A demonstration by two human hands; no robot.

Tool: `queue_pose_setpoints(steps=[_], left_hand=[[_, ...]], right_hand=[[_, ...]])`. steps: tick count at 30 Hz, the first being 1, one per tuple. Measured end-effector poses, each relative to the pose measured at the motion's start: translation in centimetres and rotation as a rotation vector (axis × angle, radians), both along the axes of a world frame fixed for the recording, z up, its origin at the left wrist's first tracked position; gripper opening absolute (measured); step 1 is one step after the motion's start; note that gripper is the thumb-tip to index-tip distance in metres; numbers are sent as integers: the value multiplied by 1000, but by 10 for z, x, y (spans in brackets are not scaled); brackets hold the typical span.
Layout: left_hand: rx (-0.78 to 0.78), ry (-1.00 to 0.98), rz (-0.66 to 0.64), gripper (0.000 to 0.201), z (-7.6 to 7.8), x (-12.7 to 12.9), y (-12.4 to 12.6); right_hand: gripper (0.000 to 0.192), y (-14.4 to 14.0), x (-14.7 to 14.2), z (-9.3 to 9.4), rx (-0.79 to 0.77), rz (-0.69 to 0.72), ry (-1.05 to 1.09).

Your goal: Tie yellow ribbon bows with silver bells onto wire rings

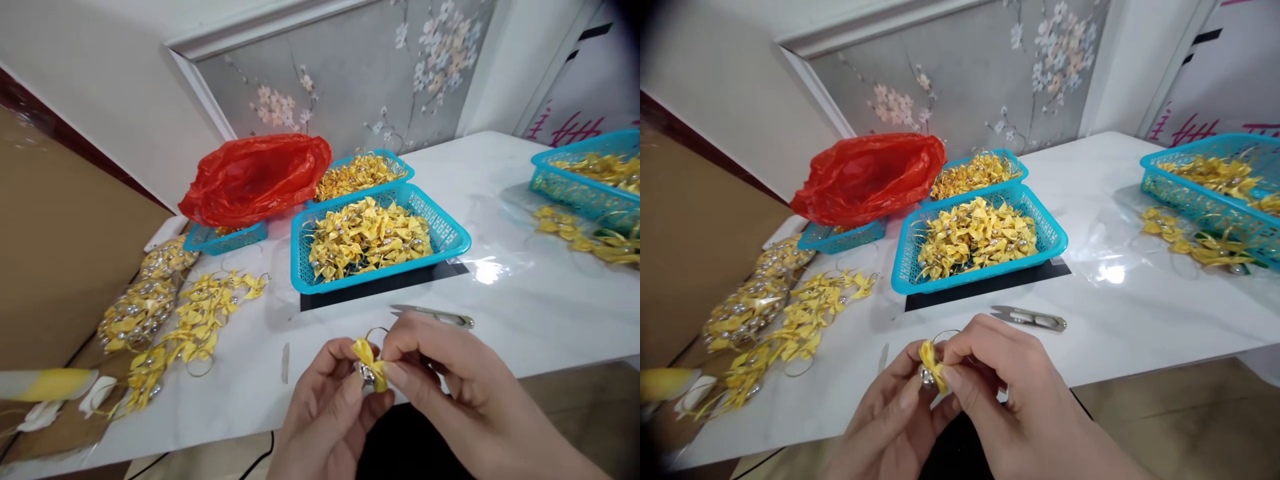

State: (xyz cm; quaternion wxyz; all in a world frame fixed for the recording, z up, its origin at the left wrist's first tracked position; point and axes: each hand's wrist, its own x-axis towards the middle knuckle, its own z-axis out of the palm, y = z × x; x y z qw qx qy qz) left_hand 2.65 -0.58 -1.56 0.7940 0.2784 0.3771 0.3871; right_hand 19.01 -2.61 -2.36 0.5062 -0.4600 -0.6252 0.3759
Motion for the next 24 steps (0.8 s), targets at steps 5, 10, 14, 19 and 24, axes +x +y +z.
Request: queue_pose_setpoints(steps=[5, 10, 14, 19, 24], left_hand=[[233, 117, 45, 42, 1, -4, 2], [274, 221, 17, 31, 3, -4, 3], [264, 203, 20, 35, 0, -3, 3], [202, 169, 35, 26, -5, -11, 6], [-161, -266, 38, 21, -11, -20, 13]], right_hand=[[17, 0, 7, 2, -71, 52, -75], [19, 4, 8, 2, -171, 119, -83], [20, 9, 6, 3, -212, 118, -50], [18, 9, 9, 0, -190, 66, -18], [20, 1, 11, -13, -53, -106, 116]])
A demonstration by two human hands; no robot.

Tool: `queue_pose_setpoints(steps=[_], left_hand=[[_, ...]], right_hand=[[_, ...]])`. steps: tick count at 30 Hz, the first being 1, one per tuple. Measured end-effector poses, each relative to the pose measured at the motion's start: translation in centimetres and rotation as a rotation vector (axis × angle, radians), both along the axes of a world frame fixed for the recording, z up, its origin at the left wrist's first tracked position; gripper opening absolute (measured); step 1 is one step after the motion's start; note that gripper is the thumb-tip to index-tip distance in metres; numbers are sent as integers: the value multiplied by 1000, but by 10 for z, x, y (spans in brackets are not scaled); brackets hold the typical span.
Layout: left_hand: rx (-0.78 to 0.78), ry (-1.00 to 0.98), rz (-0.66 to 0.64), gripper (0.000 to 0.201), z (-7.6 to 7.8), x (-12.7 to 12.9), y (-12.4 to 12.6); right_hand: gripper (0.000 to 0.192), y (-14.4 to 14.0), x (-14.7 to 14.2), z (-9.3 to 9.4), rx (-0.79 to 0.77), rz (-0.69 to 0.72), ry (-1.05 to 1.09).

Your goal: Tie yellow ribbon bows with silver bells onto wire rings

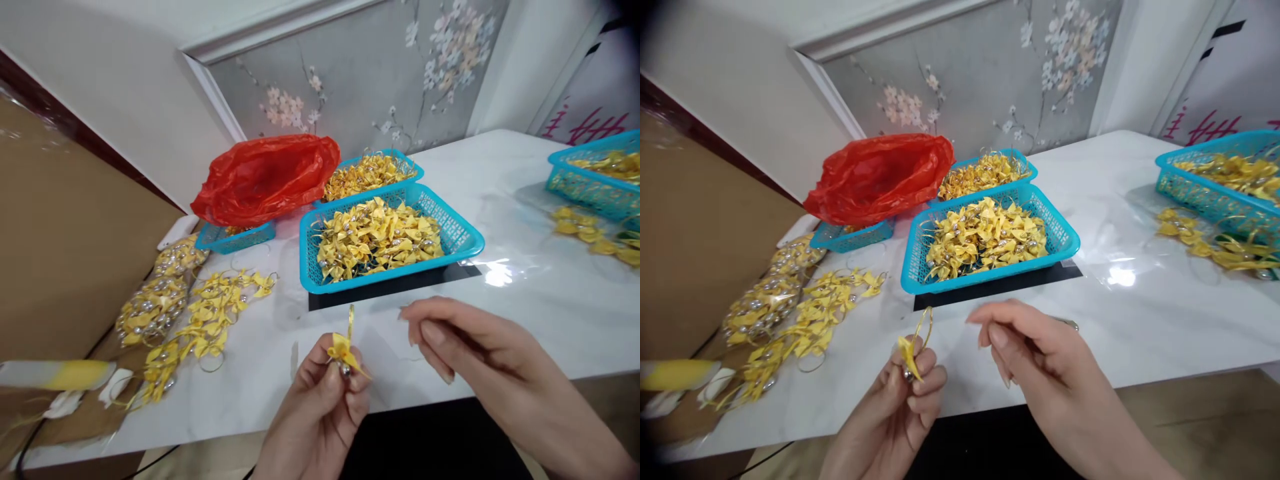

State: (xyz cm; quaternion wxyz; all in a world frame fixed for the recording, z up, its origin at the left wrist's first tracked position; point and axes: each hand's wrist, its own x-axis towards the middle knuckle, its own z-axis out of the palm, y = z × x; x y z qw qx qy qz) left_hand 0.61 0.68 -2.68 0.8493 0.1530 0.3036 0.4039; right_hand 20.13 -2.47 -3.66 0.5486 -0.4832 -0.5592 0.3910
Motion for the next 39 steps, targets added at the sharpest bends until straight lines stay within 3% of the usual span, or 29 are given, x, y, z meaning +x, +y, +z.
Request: queue_pose_setpoints(steps=[4, 8, 11, 19, 25, 28, 34, 39], left_hand=[[-125, -280, 24, 20, -4, 1, -2], [-77, -452, -31, 13, -7, 4, -4], [-56, -487, -70, 12, -4, 2, -3], [-174, -291, -32, 23, 9, 0, -3], [-144, -219, 12, 24, -7, -4, -3], [-144, -190, -14, 22, -11, -8, -4], [-68, -104, -9, 16, -11, -10, -2], [103, 130, 8, 20, -8, -11, -1]], right_hand=[[25, -5, -13, 3, 70, 7, 27], [20, 0, -26, 15, 278, 75, -148], [23, 2, -33, 17, 402, -6, -219], [25, 1, -68, 9, 218, -140, -142], [25, 8, -59, 13, 422, -194, -379], [26, 10, -56, 12, 491, -219, -400], [25, 13, -58, 14, 598, -291, -406], [34, 11, -42, 23, 559, -227, -565]])
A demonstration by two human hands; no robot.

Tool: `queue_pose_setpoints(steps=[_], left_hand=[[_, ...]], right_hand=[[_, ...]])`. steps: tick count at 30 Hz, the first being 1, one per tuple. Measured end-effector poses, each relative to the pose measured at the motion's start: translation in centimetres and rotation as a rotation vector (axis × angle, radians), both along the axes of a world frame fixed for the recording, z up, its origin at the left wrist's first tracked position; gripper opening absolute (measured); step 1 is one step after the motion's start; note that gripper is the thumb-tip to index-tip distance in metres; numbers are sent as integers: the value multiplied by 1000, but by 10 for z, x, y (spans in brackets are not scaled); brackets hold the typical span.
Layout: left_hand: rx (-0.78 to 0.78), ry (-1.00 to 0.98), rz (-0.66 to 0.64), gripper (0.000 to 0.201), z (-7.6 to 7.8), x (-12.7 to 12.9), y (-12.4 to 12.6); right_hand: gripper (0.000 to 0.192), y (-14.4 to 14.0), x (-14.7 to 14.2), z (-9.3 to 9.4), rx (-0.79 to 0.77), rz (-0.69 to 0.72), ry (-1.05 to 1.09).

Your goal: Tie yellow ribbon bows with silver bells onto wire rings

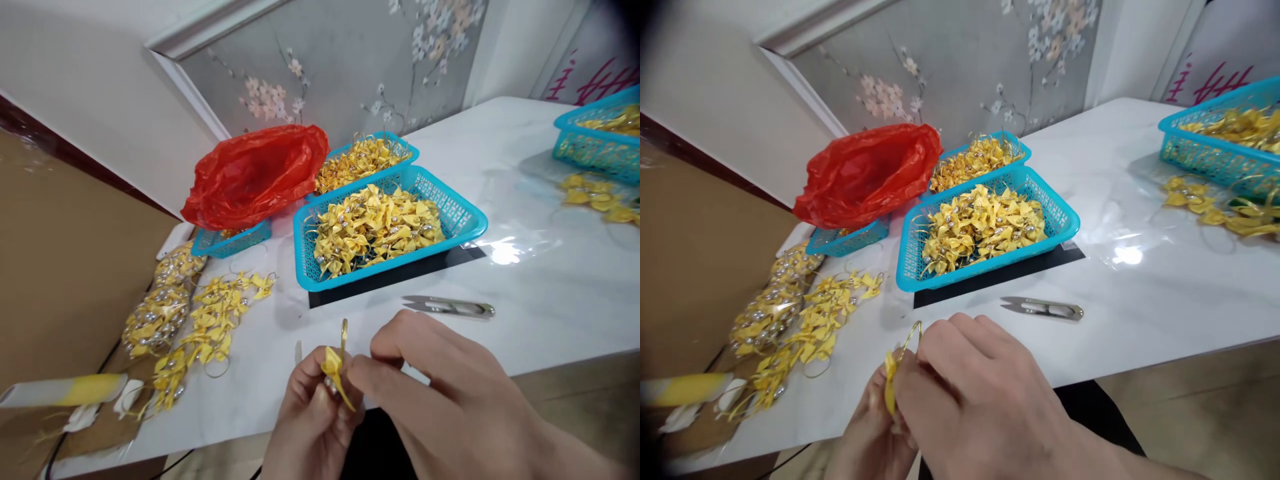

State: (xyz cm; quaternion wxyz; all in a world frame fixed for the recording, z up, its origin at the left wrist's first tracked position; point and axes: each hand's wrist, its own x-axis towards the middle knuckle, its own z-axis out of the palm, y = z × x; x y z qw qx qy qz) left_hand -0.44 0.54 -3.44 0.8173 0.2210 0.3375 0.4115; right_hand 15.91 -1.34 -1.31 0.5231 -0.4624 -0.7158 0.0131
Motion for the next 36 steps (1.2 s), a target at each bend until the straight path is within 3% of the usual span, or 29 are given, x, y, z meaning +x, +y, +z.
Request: queue_pose_setpoints(steps=[6, 12, 15, 19, 24, 26, 31, 36], left_hand=[[178, 339, 45, 27, 10, -2, -3], [196, 402, 15, 30, 17, 2, -6], [225, 421, 74, 31, 19, 7, -10], [403, 497, 213, 30, 21, 12, -17], [651, 594, 225, 9, 23, 13, -17], [630, 574, 199, 7, 24, 13, -17], [354, 440, 163, 23, 24, 14, -19], [577, 689, 277, 18, 24, 18, -18]], right_hand=[[27, -6, 16, -6, -133, 117, -98], [24, -8, 18, -21, -354, 281, 149], [20, -10, 18, -25, -415, 315, 233], [20, -13, 19, -26, -461, 305, 264], [19, -13, 18, -25, -487, 317, 273], [19, -12, 18, -24, -506, 322, 288], [20, -9, 20, -26, -553, 338, 293], [17, -10, 20, -28, -580, 316, 307]])
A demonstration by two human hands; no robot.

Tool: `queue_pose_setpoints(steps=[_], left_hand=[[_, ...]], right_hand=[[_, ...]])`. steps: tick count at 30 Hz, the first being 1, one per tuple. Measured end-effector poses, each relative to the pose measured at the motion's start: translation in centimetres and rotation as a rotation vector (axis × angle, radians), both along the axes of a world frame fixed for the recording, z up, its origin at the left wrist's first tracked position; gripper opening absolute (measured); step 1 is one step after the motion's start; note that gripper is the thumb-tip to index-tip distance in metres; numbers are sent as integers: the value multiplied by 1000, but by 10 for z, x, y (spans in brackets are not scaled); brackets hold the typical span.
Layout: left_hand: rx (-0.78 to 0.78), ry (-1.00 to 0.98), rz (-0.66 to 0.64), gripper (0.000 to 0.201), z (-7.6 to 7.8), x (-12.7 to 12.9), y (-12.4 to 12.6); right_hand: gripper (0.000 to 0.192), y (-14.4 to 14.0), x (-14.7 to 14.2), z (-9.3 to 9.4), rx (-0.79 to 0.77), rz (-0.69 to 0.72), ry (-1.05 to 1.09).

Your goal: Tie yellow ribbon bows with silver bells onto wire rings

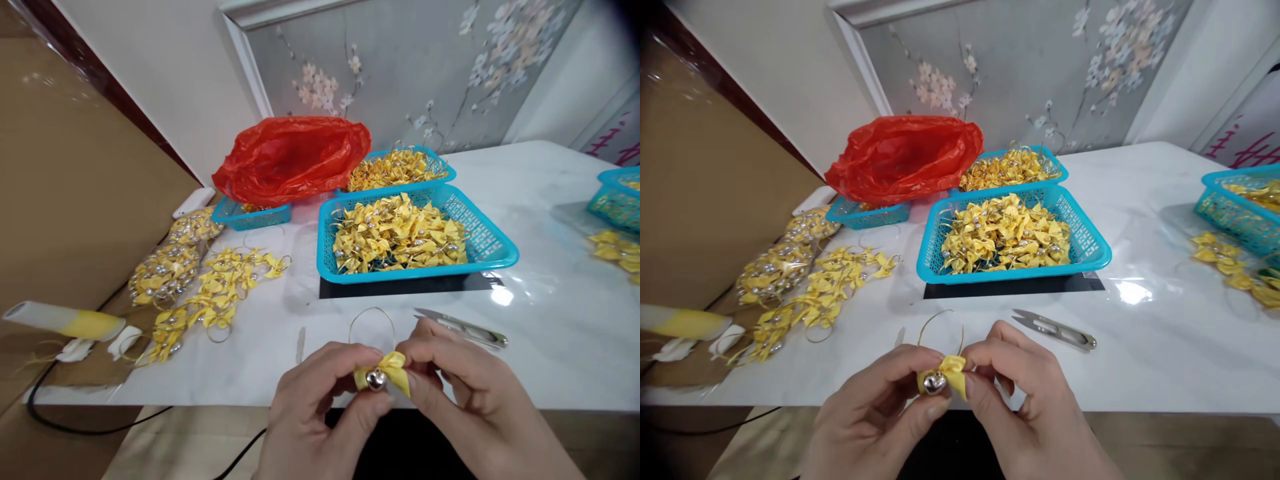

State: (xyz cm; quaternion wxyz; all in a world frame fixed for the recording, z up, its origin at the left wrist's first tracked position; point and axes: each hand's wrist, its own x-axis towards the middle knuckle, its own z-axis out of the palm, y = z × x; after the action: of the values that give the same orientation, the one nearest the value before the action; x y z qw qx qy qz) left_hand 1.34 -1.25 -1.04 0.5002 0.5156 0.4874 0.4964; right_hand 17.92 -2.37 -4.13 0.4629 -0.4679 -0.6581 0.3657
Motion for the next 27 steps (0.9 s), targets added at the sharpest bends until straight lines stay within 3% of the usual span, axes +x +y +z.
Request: queue_pose_setpoints(steps=[2, 7, 13, 22, 27], left_hand=[[1, 9, 3, 14, -2, -1, 1], [-250, -181, -122, 12, -12, -5, 7], [-339, -277, -186, 21, -15, -2, 13], [-482, -450, -95, 23, -9, 9, 11], [-490, -501, -137, 23, -14, 10, 11]], right_hand=[[17, -1, 0, 0, -5, -5, 12], [19, -2, 1, -1, -36, 31, -3], [18, -3, 3, -3, -53, 44, 28], [22, -1, -2, -7, -17, 2, 79], [20, -3, -4, -11, -27, -5, 131]])
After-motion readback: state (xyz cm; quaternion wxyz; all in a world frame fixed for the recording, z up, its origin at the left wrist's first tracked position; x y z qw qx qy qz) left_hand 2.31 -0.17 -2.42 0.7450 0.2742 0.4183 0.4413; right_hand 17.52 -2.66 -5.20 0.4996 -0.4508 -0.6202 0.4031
